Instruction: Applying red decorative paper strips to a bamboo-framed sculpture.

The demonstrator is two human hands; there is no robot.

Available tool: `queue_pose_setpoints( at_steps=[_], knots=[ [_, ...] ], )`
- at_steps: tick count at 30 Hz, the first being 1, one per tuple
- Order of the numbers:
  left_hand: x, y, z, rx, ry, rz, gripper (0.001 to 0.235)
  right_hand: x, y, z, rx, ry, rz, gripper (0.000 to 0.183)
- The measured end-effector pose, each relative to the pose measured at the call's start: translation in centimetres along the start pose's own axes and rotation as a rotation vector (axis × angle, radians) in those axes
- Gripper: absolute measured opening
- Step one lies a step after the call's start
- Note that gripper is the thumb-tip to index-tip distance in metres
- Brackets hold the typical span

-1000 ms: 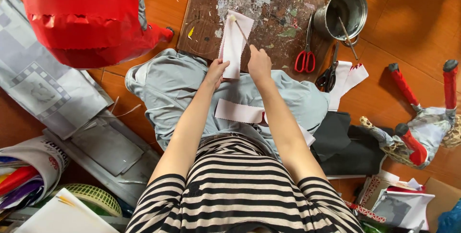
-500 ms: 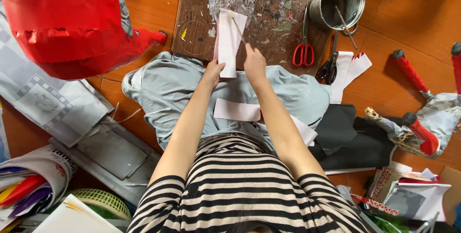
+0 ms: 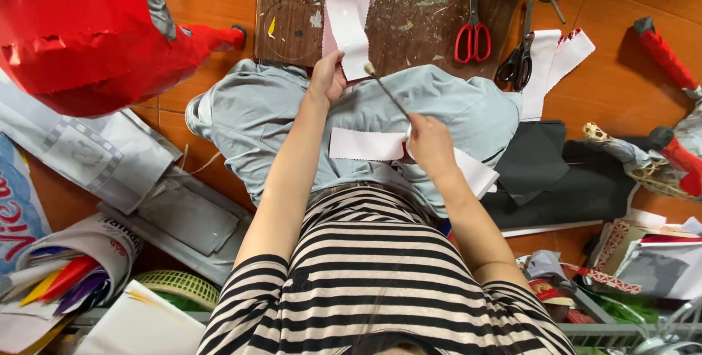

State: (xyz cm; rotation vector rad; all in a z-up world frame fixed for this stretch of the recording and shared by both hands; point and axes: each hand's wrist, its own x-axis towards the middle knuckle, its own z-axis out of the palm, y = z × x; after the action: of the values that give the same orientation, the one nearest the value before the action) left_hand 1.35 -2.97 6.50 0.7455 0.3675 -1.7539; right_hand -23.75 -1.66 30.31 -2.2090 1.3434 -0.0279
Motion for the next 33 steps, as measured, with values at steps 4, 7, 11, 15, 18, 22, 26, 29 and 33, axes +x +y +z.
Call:
queue_pose_setpoints(
  at_steps=[4, 7, 11, 15, 18, 22, 26, 29, 33],
  knots=[
    [-0.4, 0.2, 1.9, -0.017, -0.079, 0.083, 0.037, -1.2, -2.0, -0.7, 0.162, -0.041, 0.000, 0.029],
    [-1.9, 1.5, 3.7, 0.023, -0.064, 0.151, 0.034, -1.6, -1.0, -1.2, 0.259, -0.083, 0.107, 0.034],
    [-4.7, 3.5, 6.9, 0.091, -0.075, 0.200, 0.035, 1.2, 6.2, -3.1, 0.239, 0.073, 0.175, 0.037],
    [-6.6, 4.6, 9.6, 0.118, -0.231, 0.241, 0.039, 10.0, 15.5, -6.2, 0.244, 0.495, 0.160, 0.027],
    [-9.3, 5.7, 12.6, 0.126, -0.310, 0.255, 0.040, 15.7, 18.7, -7.9, 0.045, 0.510, 0.196, 0.023],
    [-13.2, 6.6, 16.4, 0.124, -0.356, 0.205, 0.043, 16.1, 6.9, -11.7, -0.136, 0.471, -0.230, 0.072],
    [-10.6, 5.4, 14.0, 0.161, -0.351, 0.218, 0.044, 13.7, -3.1, -9.6, 0.168, 0.441, -0.792, 0.056],
    [-8.8, 5.3, 10.5, 0.337, -0.268, 0.216, 0.039, 12.2, -7.5, -10.2, 0.299, 0.326, -0.815, 0.038],
    [-19.1, 8.2, 17.5, 0.901, -0.067, 0.551, 0.038, 12.5, -8.3, -8.6, 0.658, 0.157, -0.620, 0.018]
  ],
)
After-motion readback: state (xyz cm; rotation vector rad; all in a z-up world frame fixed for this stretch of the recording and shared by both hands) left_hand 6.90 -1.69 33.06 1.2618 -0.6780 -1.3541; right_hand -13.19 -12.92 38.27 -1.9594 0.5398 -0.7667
